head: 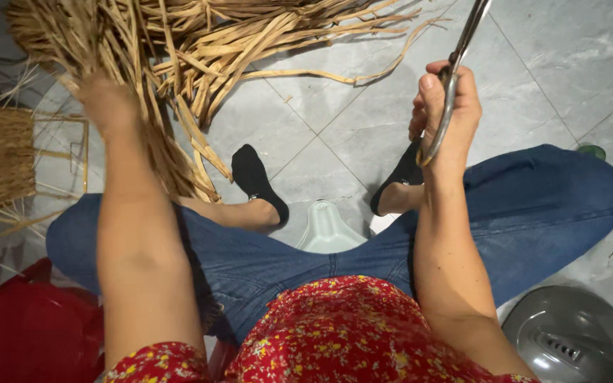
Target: The person sits cross-legged on a tiled floor and uses shears to cut long dried plant fibers into shorter pieces. The cut pieces are dropped onto a pile on the floor.
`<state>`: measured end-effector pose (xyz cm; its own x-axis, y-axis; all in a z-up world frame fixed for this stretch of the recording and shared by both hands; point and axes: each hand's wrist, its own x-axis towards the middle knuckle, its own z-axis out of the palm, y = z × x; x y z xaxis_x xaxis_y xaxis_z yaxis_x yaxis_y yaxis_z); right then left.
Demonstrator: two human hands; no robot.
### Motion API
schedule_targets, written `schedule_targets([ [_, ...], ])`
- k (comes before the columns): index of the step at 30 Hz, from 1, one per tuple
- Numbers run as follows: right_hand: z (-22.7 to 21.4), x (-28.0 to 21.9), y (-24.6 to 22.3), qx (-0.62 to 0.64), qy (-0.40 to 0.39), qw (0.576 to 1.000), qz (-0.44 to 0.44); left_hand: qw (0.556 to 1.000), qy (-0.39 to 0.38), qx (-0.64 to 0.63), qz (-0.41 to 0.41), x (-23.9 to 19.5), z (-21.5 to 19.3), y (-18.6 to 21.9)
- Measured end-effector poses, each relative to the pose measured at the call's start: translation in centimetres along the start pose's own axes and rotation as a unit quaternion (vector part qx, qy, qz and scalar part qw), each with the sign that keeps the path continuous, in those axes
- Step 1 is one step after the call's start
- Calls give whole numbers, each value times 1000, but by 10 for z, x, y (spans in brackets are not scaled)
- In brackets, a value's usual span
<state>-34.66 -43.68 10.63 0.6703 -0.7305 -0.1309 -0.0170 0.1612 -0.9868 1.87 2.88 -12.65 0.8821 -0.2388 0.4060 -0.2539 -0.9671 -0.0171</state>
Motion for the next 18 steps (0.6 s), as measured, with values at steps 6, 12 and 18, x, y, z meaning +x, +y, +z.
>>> schedule_targets([
  [6,5,6,8,-58,18,998,34,900,-415,-107,78,-12,-5,161],
  [12,-2,9,12,-57,38,996,57,901,-403,-92,131,-39,15,225],
  [18,-8,13,14,-40,41,998,38,878,-440,-14,188,-51,54,248],
])
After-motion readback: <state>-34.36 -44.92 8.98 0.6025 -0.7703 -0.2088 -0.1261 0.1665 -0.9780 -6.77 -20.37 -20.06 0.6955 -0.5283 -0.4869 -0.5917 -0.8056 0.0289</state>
